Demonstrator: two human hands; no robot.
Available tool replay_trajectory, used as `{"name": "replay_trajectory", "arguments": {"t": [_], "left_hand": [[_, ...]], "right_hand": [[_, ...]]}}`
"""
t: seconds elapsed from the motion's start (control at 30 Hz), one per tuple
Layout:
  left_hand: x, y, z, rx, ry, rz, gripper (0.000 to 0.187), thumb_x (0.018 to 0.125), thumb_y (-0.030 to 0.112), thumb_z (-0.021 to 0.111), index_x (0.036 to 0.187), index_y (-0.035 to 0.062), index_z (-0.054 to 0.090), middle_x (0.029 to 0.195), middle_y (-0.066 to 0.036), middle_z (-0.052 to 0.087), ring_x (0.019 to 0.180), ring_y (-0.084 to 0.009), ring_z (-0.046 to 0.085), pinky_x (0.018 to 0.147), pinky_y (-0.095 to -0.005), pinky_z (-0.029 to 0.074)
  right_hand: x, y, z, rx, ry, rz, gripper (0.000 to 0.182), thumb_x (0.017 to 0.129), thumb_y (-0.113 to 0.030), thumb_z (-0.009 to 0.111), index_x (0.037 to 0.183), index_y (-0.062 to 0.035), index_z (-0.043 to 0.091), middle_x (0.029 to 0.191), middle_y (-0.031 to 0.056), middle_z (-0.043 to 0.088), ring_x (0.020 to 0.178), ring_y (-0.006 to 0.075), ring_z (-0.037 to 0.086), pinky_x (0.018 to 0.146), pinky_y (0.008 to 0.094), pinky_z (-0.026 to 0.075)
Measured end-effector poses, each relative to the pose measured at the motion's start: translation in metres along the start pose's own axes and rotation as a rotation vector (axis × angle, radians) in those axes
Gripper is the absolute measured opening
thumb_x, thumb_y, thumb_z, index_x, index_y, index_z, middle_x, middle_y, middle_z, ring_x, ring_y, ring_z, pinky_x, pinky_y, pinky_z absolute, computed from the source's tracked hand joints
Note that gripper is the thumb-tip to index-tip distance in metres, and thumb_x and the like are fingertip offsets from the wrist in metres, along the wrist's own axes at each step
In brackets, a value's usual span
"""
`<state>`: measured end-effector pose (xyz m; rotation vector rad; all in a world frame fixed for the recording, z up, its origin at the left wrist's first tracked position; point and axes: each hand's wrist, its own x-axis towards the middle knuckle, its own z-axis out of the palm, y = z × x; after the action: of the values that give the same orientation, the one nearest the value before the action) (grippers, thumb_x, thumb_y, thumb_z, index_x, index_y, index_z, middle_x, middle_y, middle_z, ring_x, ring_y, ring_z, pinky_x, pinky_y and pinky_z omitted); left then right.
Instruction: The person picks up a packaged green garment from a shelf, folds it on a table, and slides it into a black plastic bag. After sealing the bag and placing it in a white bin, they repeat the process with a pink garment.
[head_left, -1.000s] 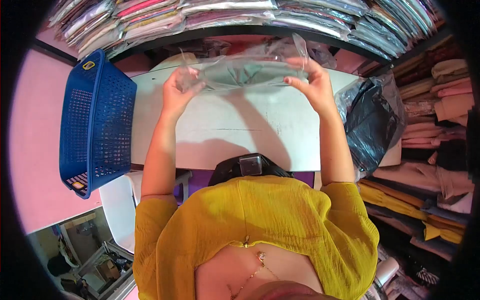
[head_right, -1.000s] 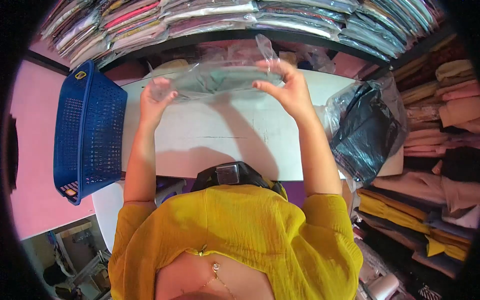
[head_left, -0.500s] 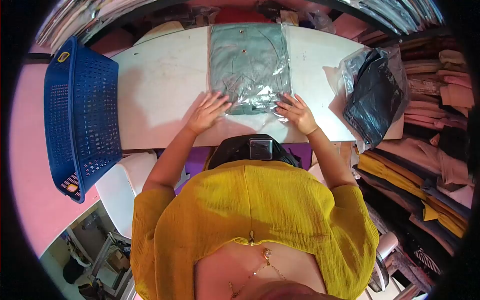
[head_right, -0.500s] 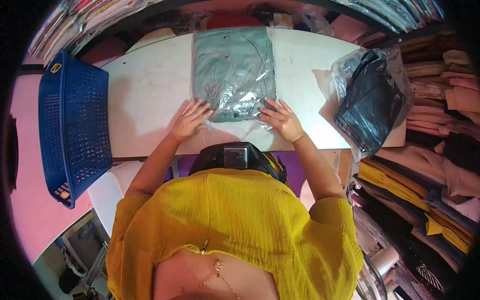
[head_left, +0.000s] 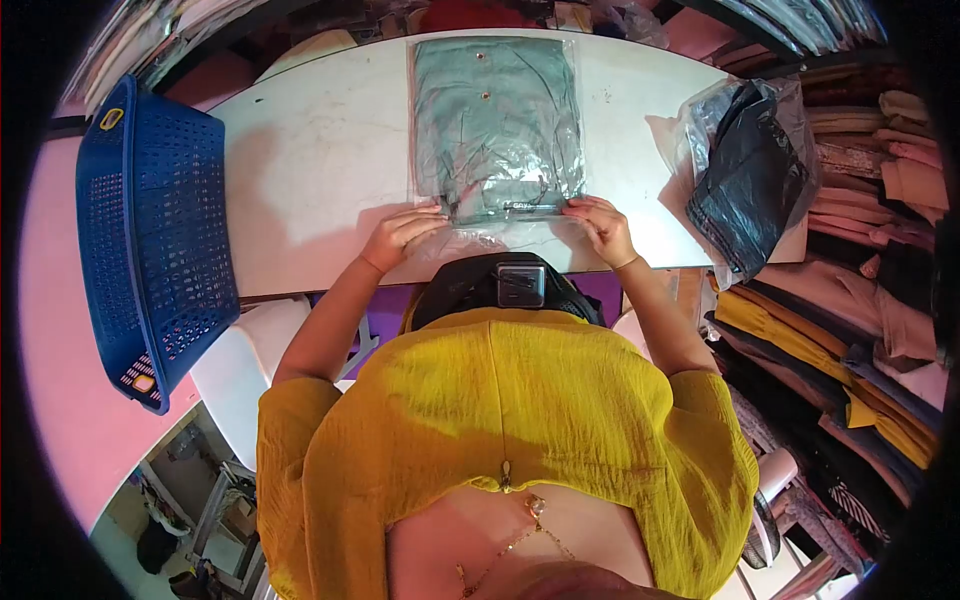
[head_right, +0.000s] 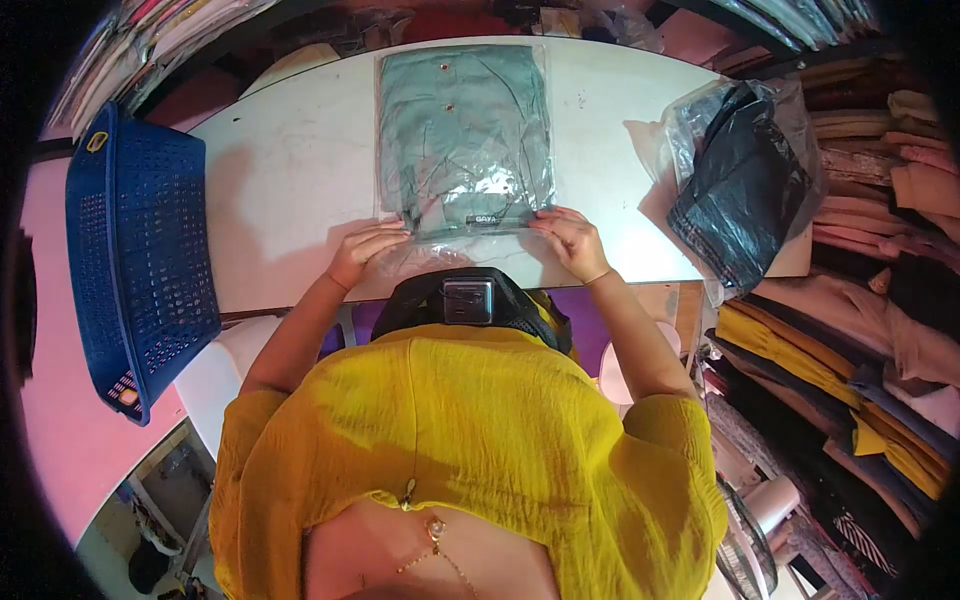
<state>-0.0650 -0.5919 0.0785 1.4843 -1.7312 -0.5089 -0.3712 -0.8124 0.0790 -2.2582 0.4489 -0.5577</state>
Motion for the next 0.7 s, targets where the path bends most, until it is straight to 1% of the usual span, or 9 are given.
{"name": "replay_trajectory", "arguments": {"t": [0.1, 0.13, 0.17, 0.23, 0.3, 0.37, 0.5, 0.57, 0.7], "left_hand": [[-0.007, -0.003, 0.006, -0.025, -0.04, -0.06, 0.015, 0.081, 0.008, 0.062, 0.094, 0.0022, 0.064, 0.098, -0.012, 0.066, 0.098, -0.0254, 0.062, 0.085, -0.0348, 0.049], [-0.009, -0.008, 0.015, -0.199, 0.053, -0.262, 0.014, 0.085, 0.013, 0.059, 0.091, 0.0013, 0.064, 0.09, -0.011, 0.066, 0.09, -0.0218, 0.063, 0.079, -0.0322, 0.05], [-0.01, -0.014, 0.023, -0.374, 0.146, -0.462, 0.019, 0.089, 0.017, 0.055, 0.089, 0.0005, 0.064, 0.083, -0.01, 0.066, 0.082, -0.0182, 0.064, 0.073, -0.0296, 0.051], [0.003, -0.013, 0.026, -0.347, 0.178, -0.586, 0.024, 0.092, 0.019, 0.051, 0.085, -0.0003, 0.063, 0.075, -0.008, 0.063, 0.074, -0.0147, 0.062, 0.067, -0.0271, 0.05], [0.014, -0.011, 0.029, -0.316, 0.211, -0.714, 0.029, 0.094, 0.022, 0.048, 0.082, -0.0011, 0.062, 0.067, -0.005, 0.06, 0.066, -0.0112, 0.06, 0.061, -0.0246, 0.049], [0.023, -0.005, 0.029, -0.501, 0.308, -0.932, 0.03, 0.094, 0.021, 0.048, 0.079, -0.0022, 0.061, 0.059, -0.002, 0.055, 0.057, -0.0084, 0.056, 0.054, -0.023, 0.047], [0.022, 0.004, 0.021, -0.425, 0.361, -0.79, 0.029, 0.094, 0.018, 0.047, 0.078, -0.0026, 0.06, 0.061, -0.002, 0.055, 0.057, -0.0089, 0.057, 0.054, -0.0242, 0.047], [0.015, 0.003, 0.021, -0.24, 0.371, -0.402, 0.028, 0.094, 0.017, 0.046, 0.078, -0.0023, 0.06, 0.06, -0.003, 0.055, 0.054, -0.0087, 0.056, 0.05, -0.0244, 0.047], [0.014, 0.008, 0.023, -0.215, 0.378, -0.402, 0.026, 0.093, 0.013, 0.046, 0.078, -0.0024, 0.06, 0.061, -0.005, 0.056, 0.052, -0.0104, 0.056, 0.05, -0.0244, 0.047]], "right_hand": [[-0.008, 0.003, 0.007, 0.102, 0.054, 0.171, 0.012, 0.083, -0.005, 0.057, 0.092, -0.0039, 0.066, 0.084, 0.0087, 0.067, 0.077, 0.0227, 0.063, 0.078, 0.0331, 0.048], [-0.012, 0.011, 0.014, 0.103, 0.052, 0.173, 0.012, 0.083, -0.005, 0.057, 0.092, -0.0039, 0.066, 0.084, 0.0087, 0.067, 0.077, 0.0227, 0.063, 0.078, 0.0331, 0.048], [-0.014, 0.021, 0.025, 0.273, 0.13, 0.344, 0.012, 0.086, -0.006, 0.056, 0.091, -0.0015, 0.066, 0.079, 0.0078, 0.065, 0.071, 0.019, 0.06, 0.073, 0.0298, 0.047], [-0.003, 0.017, 0.027, 0.525, 0.177, 0.612, 0.019, 0.091, -0.011, 0.052, 0.086, 0.0041, 0.062, 0.07, 0.0042, 0.06, 0.065, 0.0089, 0.053, 0.065, 0.0225, 0.045], [0.005, 0.018, 0.028, 0.534, 0.176, 0.63, 0.019, 0.091, -0.011, 0.052, 0.085, 0.0037, 0.062, 0.069, 0.0029, 0.059, 0.064, 0.008, 0.052, 0.063, 0.0223, 0.044], [0.01, 0.016, 0.027, 0.52, 0.194, 0.669, 0.019, 0.092, -0.012, 0.052, 0.082, 0.0025, 0.061, 0.066, 0.0008, 0.056, 0.062, 0.0069, 0.05, 0.06, 0.0224, 0.042], [0.01, 0.005, 0.02, 0.514, 0.277, 0.604, 0.02, 0.092, -0.012, 0.051, 0.081, 0.0014, 0.06, 0.066, 0.0027, 0.057, 0.062, 0.0081, 0.051, 0.06, 0.0228, 0.042], [-0.004, 0.023, 0.022, 0.079, 0.275, 0.252, 0.02, 0.092, -0.014, 0.051, 0.081, 0.0001, 0.059, 0.067, 0.0062, 0.06, 0.062, 0.0093, 0.054, 0.06, 0.0242, 0.043], [0.008, -0.004, 0.022, 0.226, 0.301, 0.342, 0.019, 0.091, -0.015, 0.052, 0.082, -0.0011, 0.059, 0.066, 0.0093, 0.061, 0.059, 0.0135, 0.057, 0.056, 0.0273, 0.044]]}}
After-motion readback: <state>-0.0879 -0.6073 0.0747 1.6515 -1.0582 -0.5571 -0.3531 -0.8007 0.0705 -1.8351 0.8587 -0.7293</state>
